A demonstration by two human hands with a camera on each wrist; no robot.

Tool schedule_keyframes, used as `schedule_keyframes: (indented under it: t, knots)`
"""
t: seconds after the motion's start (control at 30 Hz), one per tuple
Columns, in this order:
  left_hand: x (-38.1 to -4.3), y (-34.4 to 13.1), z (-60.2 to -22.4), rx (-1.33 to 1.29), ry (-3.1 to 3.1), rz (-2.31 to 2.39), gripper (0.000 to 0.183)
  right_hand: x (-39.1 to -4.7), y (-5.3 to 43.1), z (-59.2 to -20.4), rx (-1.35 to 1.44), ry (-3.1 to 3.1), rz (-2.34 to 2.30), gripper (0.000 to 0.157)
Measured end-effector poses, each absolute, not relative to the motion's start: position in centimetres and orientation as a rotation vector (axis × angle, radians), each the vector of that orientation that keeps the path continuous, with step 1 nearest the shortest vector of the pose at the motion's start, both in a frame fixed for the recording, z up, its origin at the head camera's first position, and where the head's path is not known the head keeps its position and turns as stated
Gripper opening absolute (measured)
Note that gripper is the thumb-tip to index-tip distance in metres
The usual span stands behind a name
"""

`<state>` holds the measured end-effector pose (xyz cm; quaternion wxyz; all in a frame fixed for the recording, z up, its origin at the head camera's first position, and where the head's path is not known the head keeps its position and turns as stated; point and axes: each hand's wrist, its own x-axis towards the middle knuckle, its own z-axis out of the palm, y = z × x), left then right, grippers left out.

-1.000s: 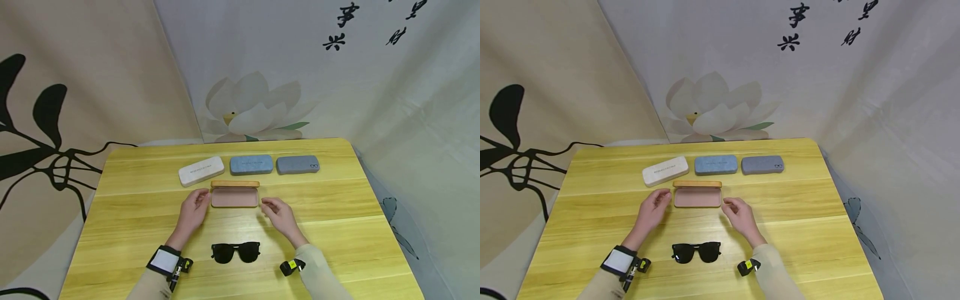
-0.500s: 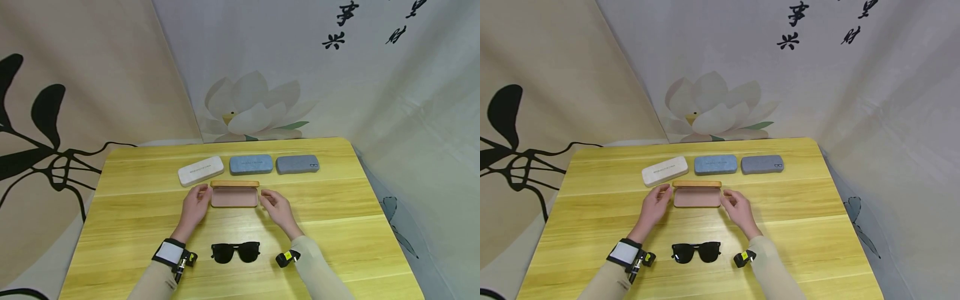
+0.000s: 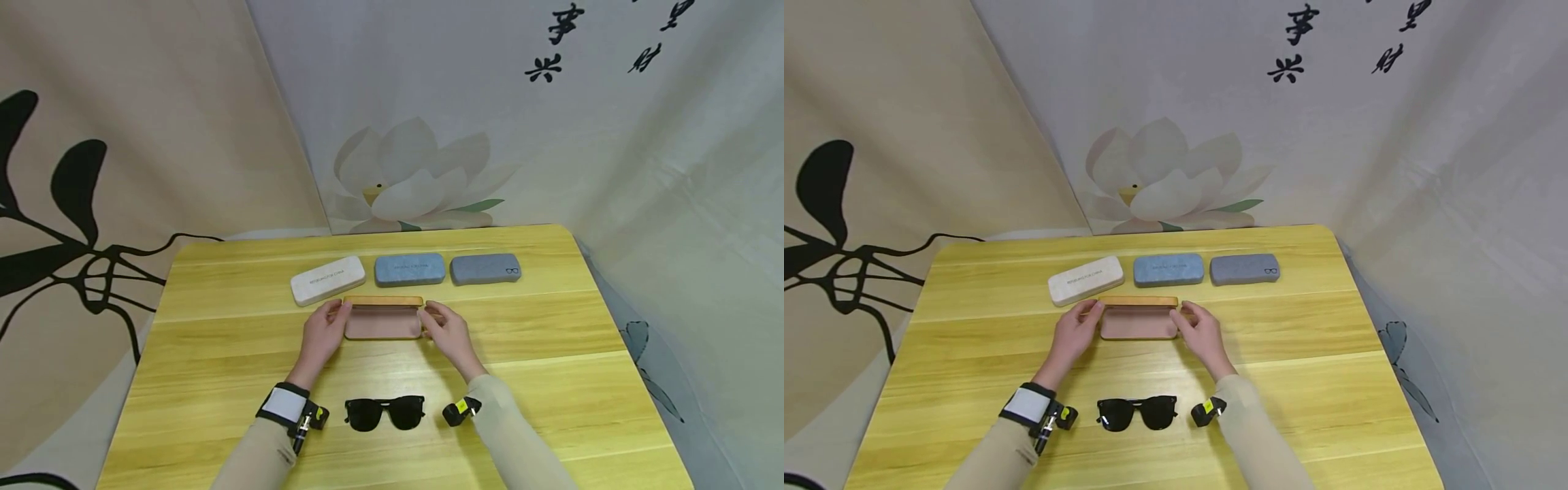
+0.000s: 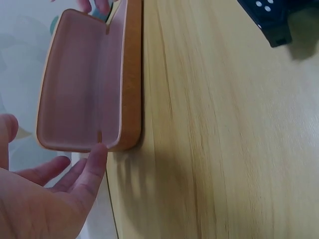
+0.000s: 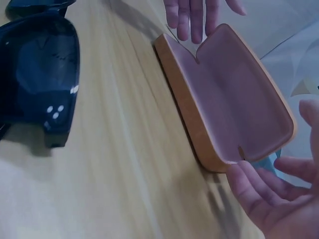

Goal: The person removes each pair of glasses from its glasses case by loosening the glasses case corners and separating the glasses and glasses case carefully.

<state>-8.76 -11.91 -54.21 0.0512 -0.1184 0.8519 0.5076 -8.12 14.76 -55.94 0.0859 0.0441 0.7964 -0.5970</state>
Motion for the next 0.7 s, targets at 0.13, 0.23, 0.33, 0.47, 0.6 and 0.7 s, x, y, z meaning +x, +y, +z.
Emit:
schedule_keyframes:
  t: [0.13, 0.23, 0.33, 0.47, 0.6, 0.7]
  knots:
    - [-8.8, -11.7, -54.3, -0.391, 2.57, 1.548, 0.059, -8.5, 14.3, -55.9, 0.168, 2.342, -1.802, 0.058]
    - [-8.7, -11.5, -54.2, -0.403, 2.548, 1.559, 0.061, -8.7, 14.0, -55.9, 0.179, 2.322, -1.832, 0.059]
    - [-8.7, -11.3, -54.2, -0.415, 2.531, 1.573, 0.062, -8.8, 13.7, -55.9, 0.203, 2.289, -1.862, 0.059]
    - [-8.8, -11.2, -54.2, -0.428, 2.525, 1.581, 0.063, -9.0, 13.4, -55.9, 0.228, 2.249, -1.884, 0.059]
    - [-9.0, -11.1, -54.4, -0.45, 2.528, 1.577, 0.065, -9.1, 13.3, -55.8, 0.243, 2.231, -1.886, 0.059]
    - [-9.2, -11.0, -54.6, -0.462, 2.538, 1.575, 0.065, -9.1, 13.3, -55.8, 0.25, 2.23, -1.876, 0.058]
